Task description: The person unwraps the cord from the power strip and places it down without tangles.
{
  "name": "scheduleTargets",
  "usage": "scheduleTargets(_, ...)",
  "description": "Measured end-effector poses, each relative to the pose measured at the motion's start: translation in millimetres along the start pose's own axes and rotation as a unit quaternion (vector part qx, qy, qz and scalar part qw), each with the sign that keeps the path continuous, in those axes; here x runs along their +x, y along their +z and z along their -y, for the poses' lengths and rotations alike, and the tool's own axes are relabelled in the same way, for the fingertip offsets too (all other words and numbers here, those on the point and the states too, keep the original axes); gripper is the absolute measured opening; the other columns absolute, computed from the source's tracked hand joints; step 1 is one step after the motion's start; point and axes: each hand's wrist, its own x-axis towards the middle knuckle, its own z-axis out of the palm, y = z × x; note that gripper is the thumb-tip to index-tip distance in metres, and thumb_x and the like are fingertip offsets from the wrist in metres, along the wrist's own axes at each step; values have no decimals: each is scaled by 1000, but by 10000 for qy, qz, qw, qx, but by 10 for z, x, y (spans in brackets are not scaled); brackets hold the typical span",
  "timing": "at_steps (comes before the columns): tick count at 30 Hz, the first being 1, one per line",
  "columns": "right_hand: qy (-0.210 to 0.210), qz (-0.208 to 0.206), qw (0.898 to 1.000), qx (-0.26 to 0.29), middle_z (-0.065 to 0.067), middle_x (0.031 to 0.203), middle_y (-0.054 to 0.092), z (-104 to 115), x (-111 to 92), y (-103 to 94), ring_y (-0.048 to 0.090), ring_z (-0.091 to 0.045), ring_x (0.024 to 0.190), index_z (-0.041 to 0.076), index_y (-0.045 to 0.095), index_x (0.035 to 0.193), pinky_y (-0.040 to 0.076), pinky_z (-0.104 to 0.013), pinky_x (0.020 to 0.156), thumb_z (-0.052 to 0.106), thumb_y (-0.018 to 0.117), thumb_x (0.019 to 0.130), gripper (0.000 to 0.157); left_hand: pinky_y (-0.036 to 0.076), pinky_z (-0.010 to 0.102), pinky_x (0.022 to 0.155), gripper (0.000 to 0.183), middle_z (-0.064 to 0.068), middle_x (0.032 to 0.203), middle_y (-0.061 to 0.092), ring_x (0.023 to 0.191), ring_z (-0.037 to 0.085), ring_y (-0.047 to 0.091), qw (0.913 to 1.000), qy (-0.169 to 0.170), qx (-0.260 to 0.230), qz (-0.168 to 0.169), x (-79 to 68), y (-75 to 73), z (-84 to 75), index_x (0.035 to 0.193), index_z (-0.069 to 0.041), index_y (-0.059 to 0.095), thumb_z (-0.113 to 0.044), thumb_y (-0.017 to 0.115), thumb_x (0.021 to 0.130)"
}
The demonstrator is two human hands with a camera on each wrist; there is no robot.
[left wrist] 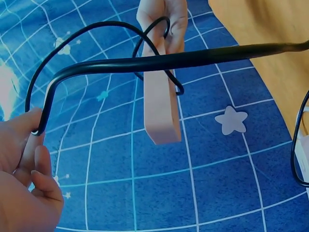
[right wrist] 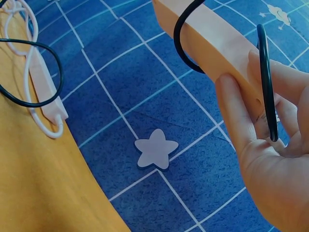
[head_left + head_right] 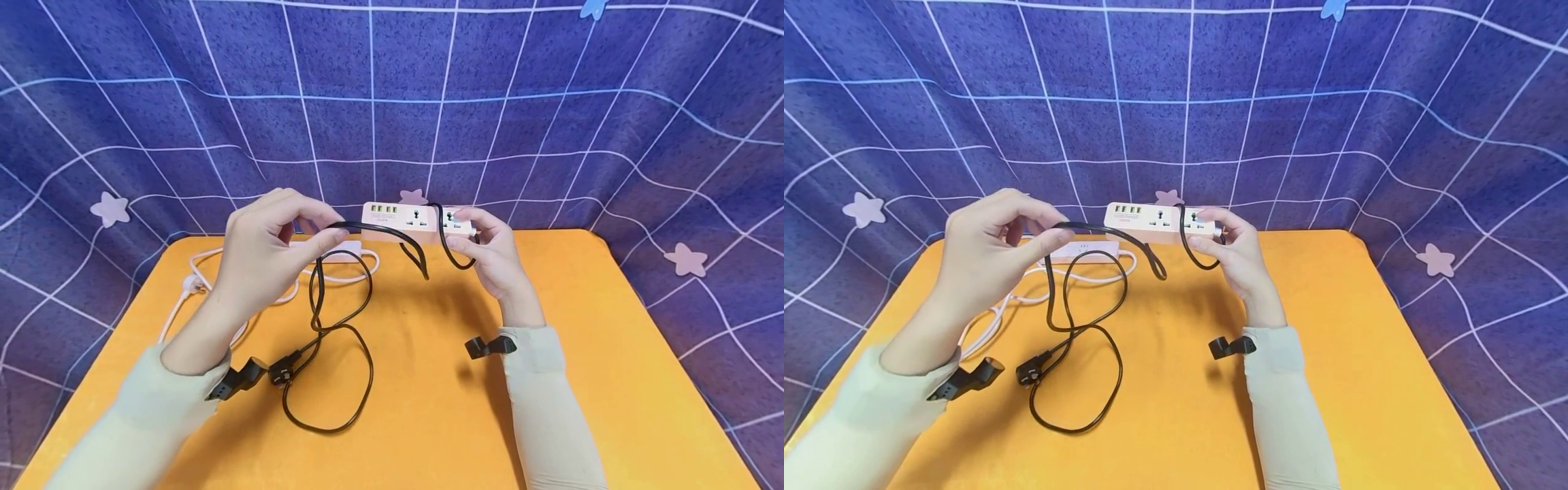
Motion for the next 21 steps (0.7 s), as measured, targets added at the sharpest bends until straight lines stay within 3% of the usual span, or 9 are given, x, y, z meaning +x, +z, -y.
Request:
scheduleTargets(11,52,-49,10000,-1,-2,122,68,7,9,5,61,-13,92,20,79,104,55,-21,77,-25,66,83,51,33,19,62,23,-12,83,67,74,5,48,9951,567,-138,804,-203,-25,11,96,-21,82,-9,94,80)
scheduleTargets(16,65,-72,10000,-17,-2,123,68,8,4,12,61,-14,95,20,79,104,55,-21,78,-25,66,83,52,36,20,62,27,-14,84,67,76,5,52,9879,885,-249,1250,-303,1,64,98,-24,80,-10,93,79)
scheduleTargets(21,78,-102,9999,-38,-3,122,69,3,4,17,61,-14,97,20,79,104,55,-22,78,-26,66,83,52,42,18,66,25,-19,87,69,80,3,58,9764,977,-501,1858,-401,44,141,99,-27,78,-13,91,82)
